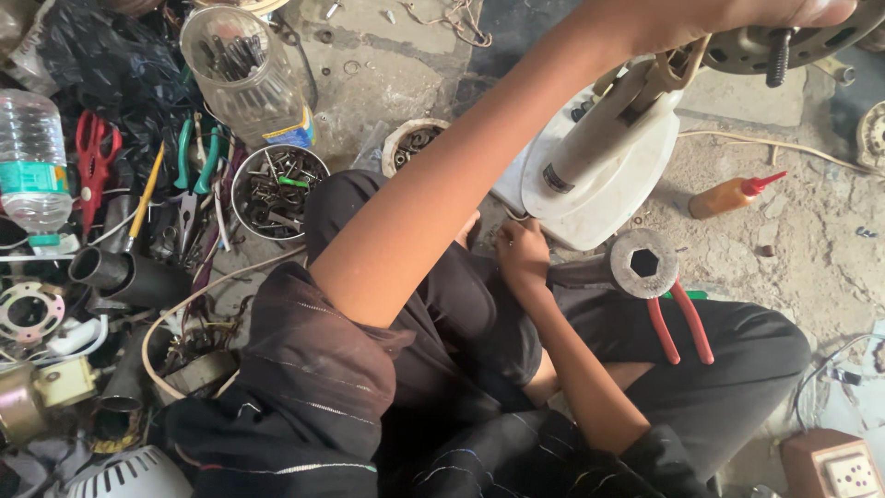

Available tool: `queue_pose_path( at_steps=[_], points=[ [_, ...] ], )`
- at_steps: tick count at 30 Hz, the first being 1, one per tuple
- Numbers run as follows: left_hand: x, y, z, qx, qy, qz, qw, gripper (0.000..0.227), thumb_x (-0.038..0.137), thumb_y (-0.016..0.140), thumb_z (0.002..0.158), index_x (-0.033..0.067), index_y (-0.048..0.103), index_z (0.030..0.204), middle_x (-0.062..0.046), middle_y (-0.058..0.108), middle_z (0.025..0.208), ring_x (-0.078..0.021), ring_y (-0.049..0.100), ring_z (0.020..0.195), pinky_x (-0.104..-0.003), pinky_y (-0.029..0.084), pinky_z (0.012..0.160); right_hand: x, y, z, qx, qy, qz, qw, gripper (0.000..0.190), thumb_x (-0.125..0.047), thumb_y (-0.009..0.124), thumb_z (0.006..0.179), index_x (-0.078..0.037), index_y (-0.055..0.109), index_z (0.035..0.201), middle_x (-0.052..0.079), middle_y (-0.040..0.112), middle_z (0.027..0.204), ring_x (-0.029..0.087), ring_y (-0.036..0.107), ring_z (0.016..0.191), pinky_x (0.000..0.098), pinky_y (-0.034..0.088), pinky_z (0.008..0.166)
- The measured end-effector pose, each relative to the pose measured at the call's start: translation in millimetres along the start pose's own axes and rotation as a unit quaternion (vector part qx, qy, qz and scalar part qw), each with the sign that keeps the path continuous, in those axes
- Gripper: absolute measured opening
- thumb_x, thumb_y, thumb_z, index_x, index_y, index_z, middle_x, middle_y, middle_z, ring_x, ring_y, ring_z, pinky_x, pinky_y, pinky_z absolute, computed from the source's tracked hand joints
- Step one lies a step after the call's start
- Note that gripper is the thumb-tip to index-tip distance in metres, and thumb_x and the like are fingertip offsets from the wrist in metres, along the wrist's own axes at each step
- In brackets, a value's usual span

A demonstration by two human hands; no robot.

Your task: The person sits on the floor and repairs a small electric motor, likely from a fan. They use a screwdriver to tighten screws on the motor casing and a pair of pliers to adjust wires and components. The person repeatedly inspects the motor and makes adjustments throughout the clip.

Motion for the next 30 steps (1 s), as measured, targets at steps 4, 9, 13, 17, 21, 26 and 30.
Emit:
queue_pose_path(
  at_steps=[4,9,13,17,21,26,30],
  points=[
    [-37,9,-12,0.04,-0.109,-0.003,0.993,0.06,0.062,0.059,0.096,0.0073,0.076,0.114,0.004,0.082,0.079,-0.0075,0.081,0.065,-0.027,0.062,0.058,22,-5,5,0.025,0.03,0.035,0.999,0.013,-0.015,0.078,0.081,-0.006,0.075,0.089,0.014,0.071,0.086,0.034,0.069,0.082,0.0458,0.054,0.076],
    [-102,6,-37,0.082,-0.232,0.103,0.964,0.06,0.069,0.063,0.09,0.0118,0.082,0.088,0.005,0.069,0.055,-0.0057,0.076,0.052,-0.027,0.06,0.048,49,4,18,-0.033,0.135,0.11,0.984,0.017,-0.016,0.081,0.081,-0.006,0.077,0.094,0.012,0.074,0.077,0.023,0.073,0.067,0.0358,0.057,0.068],
    [-104,6,-36,0.092,-0.199,0.089,0.972,0.055,0.065,0.068,0.09,0.0113,0.081,0.085,0.005,0.071,0.056,-0.005,0.076,0.051,-0.026,0.06,0.045,56,11,11,-0.08,0.213,0.201,0.953,0.02,-0.012,0.08,0.078,-0.005,0.075,0.096,0.013,0.072,0.078,0.023,0.068,0.064,0.0374,0.056,0.059],
    [-89,9,-35,0.075,-0.192,0.071,0.976,0.053,0.064,0.069,0.088,0.0123,0.081,0.087,0.004,0.073,0.06,-0.0059,0.077,0.054,-0.026,0.06,0.048,29,-1,11,-0.062,0.113,0.169,0.977,0.025,-0.01,0.074,0.076,-0.009,0.077,0.101,0.011,0.074,0.08,0.021,0.07,0.071,0.0354,0.056,0.067],
    [-56,7,-27,0.053,-0.183,0.031,0.981,0.051,0.063,0.07,0.086,0.0132,0.082,0.09,0.004,0.074,0.063,-0.0067,0.077,0.056,-0.026,0.059,0.051,-10,-16,-7,-0.131,0.003,0.023,0.991,0.013,-0.012,0.073,0.082,-0.006,0.075,0.093,0.016,0.074,0.088,0.034,0.072,0.084,0.0438,0.056,0.077],
    [-7,-7,-21,0.032,-0.183,0.006,0.983,0.049,0.062,0.072,0.084,0.0144,0.082,0.093,0.003,0.076,0.066,-0.0078,0.077,0.059,-0.025,0.059,0.054,-44,-3,-24,-0.216,-0.149,-0.084,0.961,0.018,-0.002,0.058,0.083,-0.005,0.071,0.094,0.021,0.071,0.099,0.041,0.067,0.1,0.0501,0.054,0.086],
    [26,-28,-4,0.041,-0.189,0.019,0.981,0.049,0.061,0.073,0.082,0.0154,0.083,0.096,0.003,0.077,0.07,-0.0086,0.078,0.062,-0.025,0.059,0.057,-48,5,-34,-0.217,-0.187,-0.102,0.953,0.013,-0.003,0.057,0.084,-0.004,0.068,0.091,0.02,0.071,0.099,0.04,0.067,0.102,0.0497,0.054,0.088]
  ],
)
Point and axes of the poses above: each hand's wrist, its own z-axis towards the middle knuckle, its own y-axis out of the palm, x = y × z, the point moved 10 cm from there along z, towards the middle knuckle
